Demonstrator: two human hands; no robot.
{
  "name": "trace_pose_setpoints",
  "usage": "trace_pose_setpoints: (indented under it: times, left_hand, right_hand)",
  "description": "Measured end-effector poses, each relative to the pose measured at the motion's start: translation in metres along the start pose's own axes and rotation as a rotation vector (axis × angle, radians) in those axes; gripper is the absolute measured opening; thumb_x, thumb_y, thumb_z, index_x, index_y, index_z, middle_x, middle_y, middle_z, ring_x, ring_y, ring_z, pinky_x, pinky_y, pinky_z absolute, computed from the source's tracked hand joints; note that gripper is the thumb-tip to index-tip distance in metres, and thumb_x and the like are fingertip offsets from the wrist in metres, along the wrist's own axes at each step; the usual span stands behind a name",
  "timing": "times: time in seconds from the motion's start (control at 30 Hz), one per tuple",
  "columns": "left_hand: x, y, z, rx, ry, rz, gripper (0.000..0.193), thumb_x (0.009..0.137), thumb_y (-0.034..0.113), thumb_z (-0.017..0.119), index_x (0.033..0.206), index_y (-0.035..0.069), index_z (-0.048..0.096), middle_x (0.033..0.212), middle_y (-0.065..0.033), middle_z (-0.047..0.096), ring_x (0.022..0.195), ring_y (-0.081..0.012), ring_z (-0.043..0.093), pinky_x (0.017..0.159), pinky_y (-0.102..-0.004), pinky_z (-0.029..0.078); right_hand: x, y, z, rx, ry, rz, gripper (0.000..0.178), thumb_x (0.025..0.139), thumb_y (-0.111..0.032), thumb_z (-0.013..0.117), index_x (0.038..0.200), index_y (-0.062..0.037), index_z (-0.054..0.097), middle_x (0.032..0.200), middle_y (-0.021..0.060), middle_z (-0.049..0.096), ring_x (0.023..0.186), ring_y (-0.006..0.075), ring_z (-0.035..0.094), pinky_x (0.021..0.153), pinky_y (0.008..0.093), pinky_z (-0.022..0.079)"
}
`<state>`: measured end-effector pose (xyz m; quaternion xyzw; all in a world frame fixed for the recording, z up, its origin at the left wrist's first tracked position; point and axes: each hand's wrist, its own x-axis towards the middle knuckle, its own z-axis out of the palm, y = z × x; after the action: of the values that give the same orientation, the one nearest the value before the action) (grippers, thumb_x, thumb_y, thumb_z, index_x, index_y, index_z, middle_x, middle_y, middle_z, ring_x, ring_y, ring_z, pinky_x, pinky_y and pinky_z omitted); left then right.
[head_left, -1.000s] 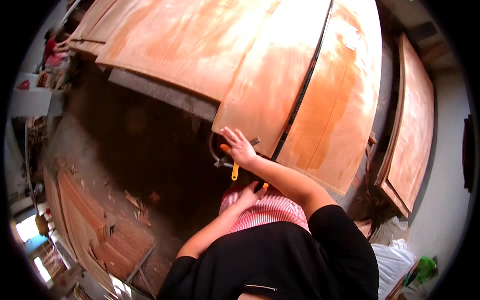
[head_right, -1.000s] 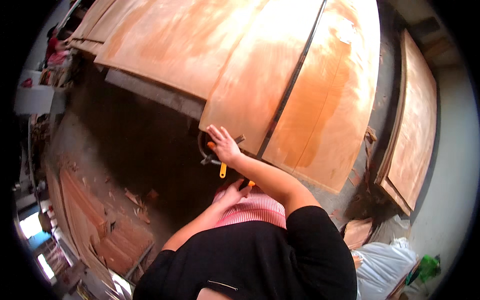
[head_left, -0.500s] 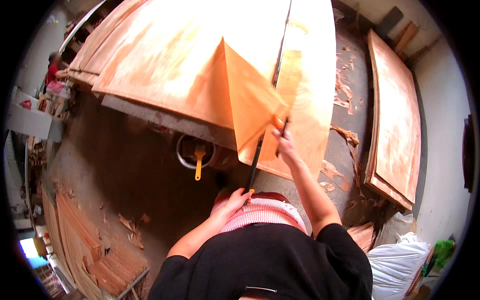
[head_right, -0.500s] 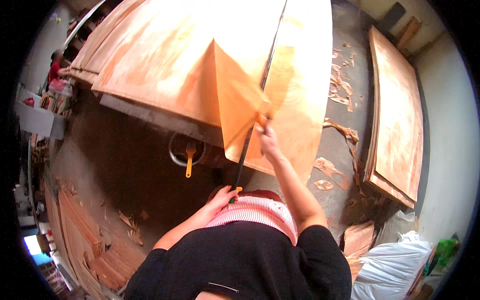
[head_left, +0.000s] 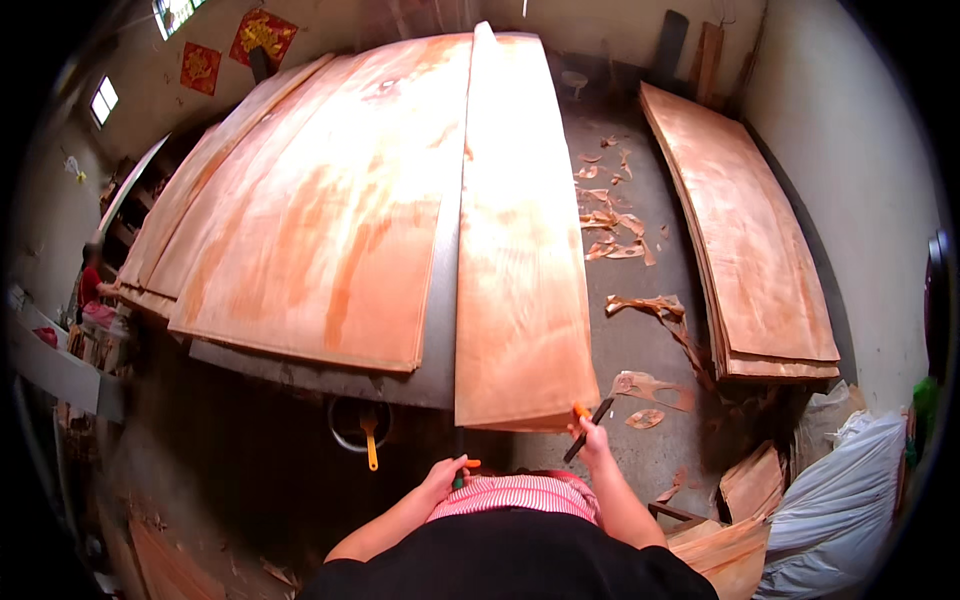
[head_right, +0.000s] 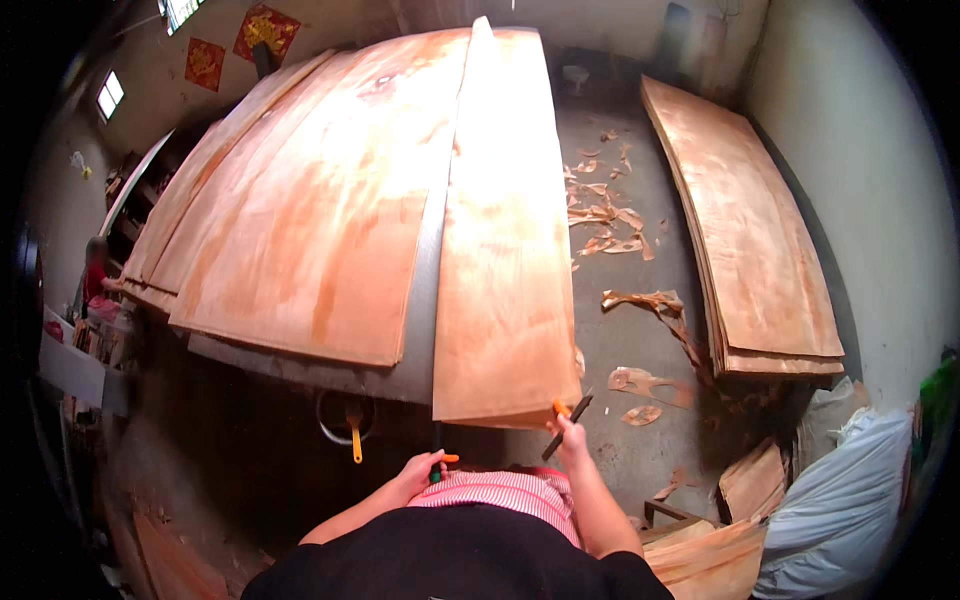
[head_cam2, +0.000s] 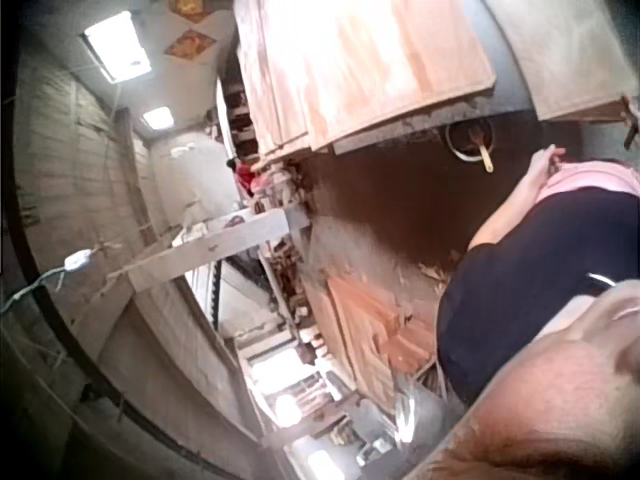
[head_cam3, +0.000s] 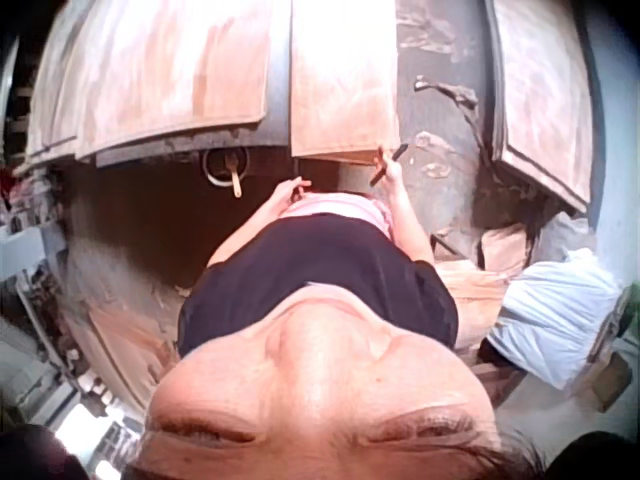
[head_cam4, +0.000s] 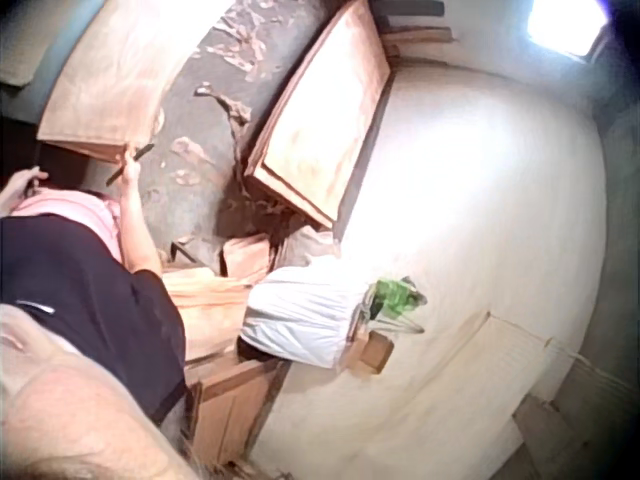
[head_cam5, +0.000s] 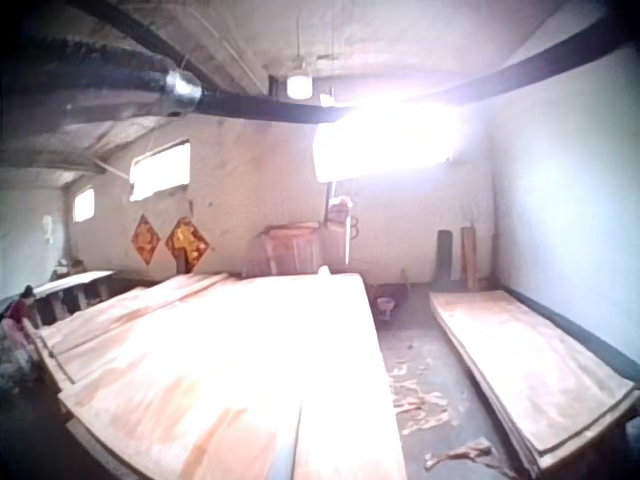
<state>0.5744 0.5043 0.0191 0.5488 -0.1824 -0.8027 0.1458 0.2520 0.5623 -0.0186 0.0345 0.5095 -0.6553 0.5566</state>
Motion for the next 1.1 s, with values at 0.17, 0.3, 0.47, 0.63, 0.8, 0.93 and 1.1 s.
trace_pose_setpoints:
  times: [0.17, 0.3, 0.47, 0.63, 0.8, 0.93, 1.1]
  left_hand:
    - [-0.003, 0.027, 0.000, -0.008, -0.003, 0.018, 0.019, 0.087, 0.018, 0.049, 0.085, 0.000, 0.051, 0.068, -0.0066, 0.053, 0.057, -0.0140, 0.053, 0.053, -0.0247, 0.047]
    - [-0.024, 0.062, 0.020, 0.094, -0.232, 0.045, 0.023, 0.086, 0.020, 0.052, 0.098, 0.000, 0.052, 0.074, -0.0059, 0.055, 0.066, -0.0126, 0.056, 0.059, -0.0215, 0.047]
    - [-0.041, 0.080, 0.046, 0.632, -0.421, 0.213, 0.034, 0.085, 0.026, 0.053, 0.104, -0.002, 0.047, 0.088, -0.0075, 0.054, 0.083, -0.0156, 0.054, 0.071, -0.0262, 0.045]
    - [-0.046, 0.085, 0.057, 1.112, -0.651, 0.406, 0.051, 0.080, 0.039, 0.055, 0.105, -0.005, 0.045, 0.094, -0.0206, 0.057, 0.088, -0.0243, 0.055, 0.073, -0.0325, 0.044]
    - [-0.045, 0.078, 0.042, 0.982, -0.664, 0.336, 0.039, 0.086, 0.028, 0.049, 0.116, 0.002, 0.049, 0.107, -0.0141, 0.056, 0.097, -0.0200, 0.053, 0.084, -0.0276, 0.040]
    - [-0.034, 0.080, 0.040, 0.799, -0.477, 0.101, 0.033, 0.087, 0.022, 0.049, 0.114, 0.003, 0.052, 0.101, -0.0082, 0.057, 0.092, -0.0136, 0.053, 0.081, -0.0241, 0.041]
    - [-0.018, 0.086, 0.080, 0.699, -0.268, 0.092, 0.027, 0.088, 0.017, 0.046, 0.110, 0.004, 0.055, 0.089, -0.0021, 0.056, 0.079, -0.0066, 0.052, 0.069, -0.0180, 0.042]
  right_hand:
    - [-0.053, -0.006, 0.045, -0.366, -0.098, 0.094, 0.030, 0.087, -0.013, 0.045, 0.116, -0.0071, 0.047, 0.102, 0.0062, 0.057, 0.083, 0.0132, 0.056, 0.067, 0.0252, 0.045]
    - [-0.046, 0.004, 0.070, -0.721, -0.358, 0.024, 0.032, 0.089, -0.014, 0.042, 0.121, -0.0115, 0.045, 0.092, 0.0061, 0.060, 0.083, 0.0114, 0.058, 0.063, 0.0228, 0.042]
    - [-0.049, 0.023, 0.155, -1.253, -0.156, -0.304, 0.052, 0.070, -0.043, 0.065, 0.102, -0.0037, 0.052, 0.073, 0.0094, 0.062, 0.068, 0.0166, 0.061, 0.062, 0.0290, 0.046]
    - [-0.059, 0.022, 0.167, -1.232, -0.097, -0.349, 0.023, 0.073, -0.013, 0.061, 0.087, -0.0005, 0.049, 0.061, 0.0054, 0.054, 0.056, 0.0132, 0.053, 0.052, 0.0275, 0.043]
    - [-0.075, -0.007, 0.160, -0.737, -0.030, -0.197, 0.020, 0.075, -0.014, 0.062, 0.065, -0.0088, 0.046, 0.051, -0.0025, 0.044, 0.045, 0.0071, 0.041, 0.041, 0.0223, 0.032]
    - [-0.067, -0.038, 0.116, -0.743, -0.107, -0.260, 0.020, 0.074, -0.018, 0.064, 0.067, -0.0065, 0.050, 0.051, -0.0027, 0.044, 0.046, 0.0066, 0.043, 0.041, 0.0226, 0.034]
    - [-0.080, -0.130, 0.071, -0.242, -0.258, -0.145, 0.018, 0.077, -0.017, 0.060, 0.065, -0.0077, 0.050, 0.052, -0.0030, 0.044, 0.042, 0.0066, 0.040, 0.042, 0.0209, 0.032]
